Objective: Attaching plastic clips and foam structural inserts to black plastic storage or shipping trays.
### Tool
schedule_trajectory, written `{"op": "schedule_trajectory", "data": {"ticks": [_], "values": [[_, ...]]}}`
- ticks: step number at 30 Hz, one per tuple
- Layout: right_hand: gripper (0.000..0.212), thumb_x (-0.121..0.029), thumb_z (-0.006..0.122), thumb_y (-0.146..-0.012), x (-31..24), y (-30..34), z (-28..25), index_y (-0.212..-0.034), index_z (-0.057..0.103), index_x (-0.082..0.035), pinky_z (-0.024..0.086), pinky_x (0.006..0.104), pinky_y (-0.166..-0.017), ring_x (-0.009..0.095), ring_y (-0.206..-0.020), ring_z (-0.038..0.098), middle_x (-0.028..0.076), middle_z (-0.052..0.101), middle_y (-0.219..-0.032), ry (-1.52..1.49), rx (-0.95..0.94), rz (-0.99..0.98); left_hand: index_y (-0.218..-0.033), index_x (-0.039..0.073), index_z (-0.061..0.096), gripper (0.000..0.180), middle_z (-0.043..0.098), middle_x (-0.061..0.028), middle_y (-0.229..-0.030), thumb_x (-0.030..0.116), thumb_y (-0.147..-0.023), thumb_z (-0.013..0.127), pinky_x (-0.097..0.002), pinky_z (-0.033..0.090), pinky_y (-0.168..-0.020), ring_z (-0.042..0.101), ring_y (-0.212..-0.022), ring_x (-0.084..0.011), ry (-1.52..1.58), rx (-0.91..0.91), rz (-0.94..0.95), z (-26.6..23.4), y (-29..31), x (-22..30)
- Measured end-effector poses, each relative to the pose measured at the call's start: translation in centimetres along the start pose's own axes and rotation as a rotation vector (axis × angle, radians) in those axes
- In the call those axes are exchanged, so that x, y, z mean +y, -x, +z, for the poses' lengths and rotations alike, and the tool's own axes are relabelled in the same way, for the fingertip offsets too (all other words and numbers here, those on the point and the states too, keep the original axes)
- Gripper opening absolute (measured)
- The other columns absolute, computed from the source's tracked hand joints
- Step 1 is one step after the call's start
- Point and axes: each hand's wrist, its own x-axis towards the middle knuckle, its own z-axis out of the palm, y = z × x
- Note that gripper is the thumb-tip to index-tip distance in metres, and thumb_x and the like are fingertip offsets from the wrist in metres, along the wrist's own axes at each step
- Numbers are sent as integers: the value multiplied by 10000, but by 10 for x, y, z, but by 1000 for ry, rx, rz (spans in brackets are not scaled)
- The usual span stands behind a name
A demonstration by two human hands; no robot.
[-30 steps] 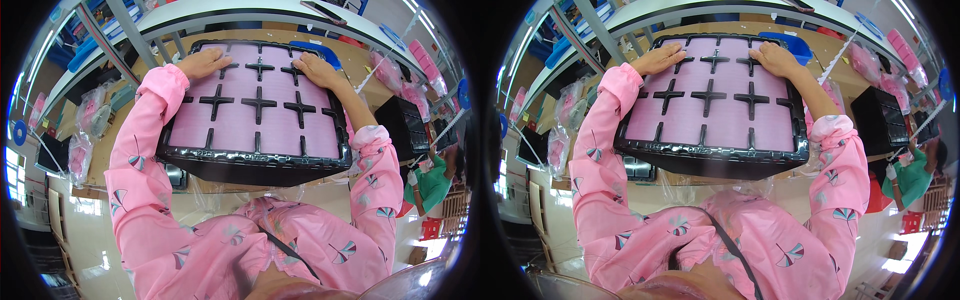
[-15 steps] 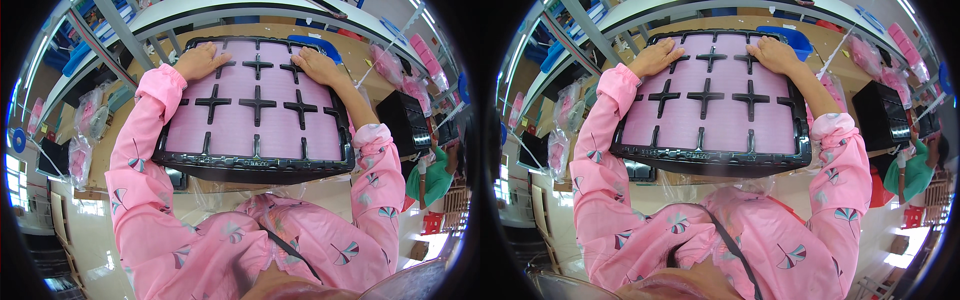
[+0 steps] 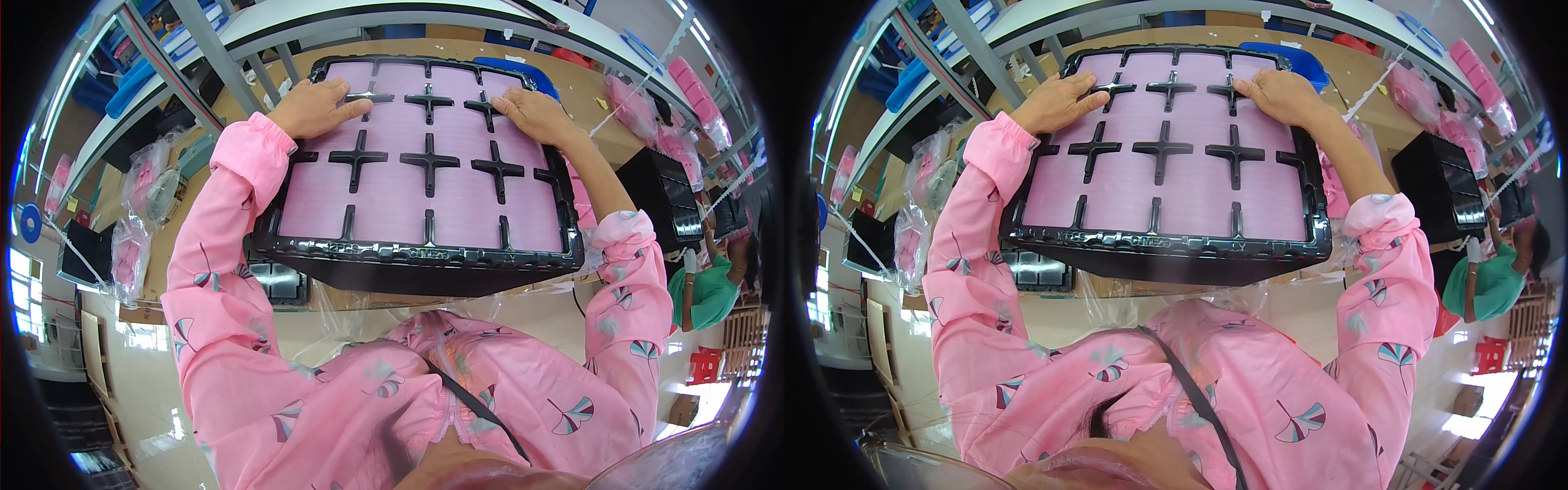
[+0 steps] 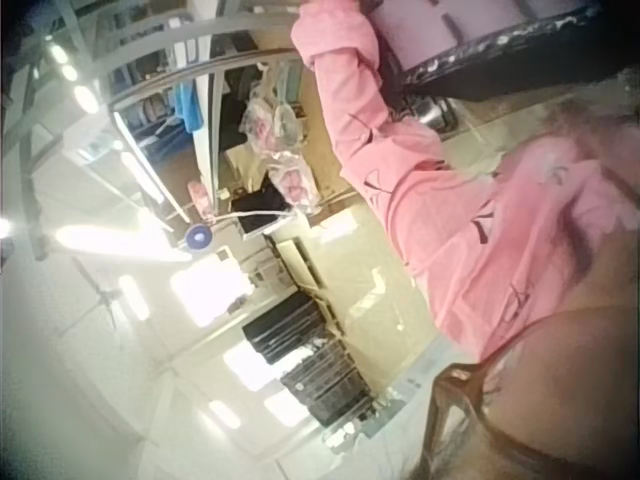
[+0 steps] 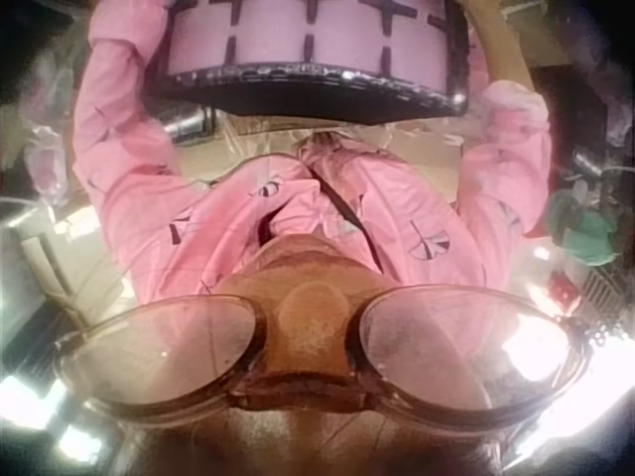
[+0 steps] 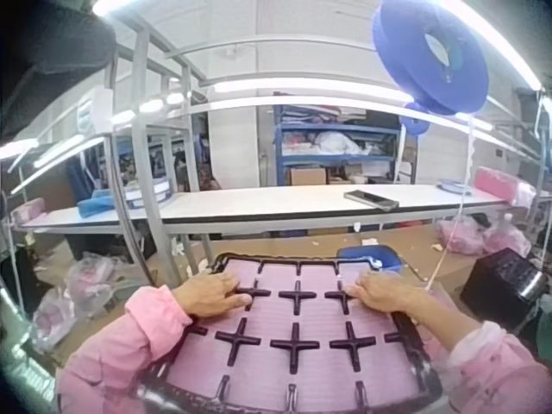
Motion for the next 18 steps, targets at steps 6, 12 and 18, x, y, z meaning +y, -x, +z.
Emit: {"op": "schedule_trajectory", "data": {"ticks": [6,12,18], "values": [[636,-538,327,-855,-9,-6,-15,-757,631,11,437,424,-714,370,-769,566,223,594,-781,87,-125,42,-897,-41,538,716,571,-210,-888,609,-850,242,-425,418,-765,552,-804,-378,133,-315,-169,-28,-19,5],[621,-517,292,-872,3,-39,34,-866,604,19,424,403,-777,347,-864,556,220,591,-874,30,290,-280,-1081,-53,449,681,432,-216,-1192,565,-861,265,-397,352,-889,434,-1089,-338,96,-89,-78,18,-36,-15],[627,-529,257,-877,5,-22,7,-940,585,1,326,507,-872,306,-970,530,186,575,-989,167,-26,74,-1185,-1,416,682,381,-155,-1298,572,-863,237,-483,224,-991,364,-1203,-270,-58,-102,-167,9,-24,-5]]}}
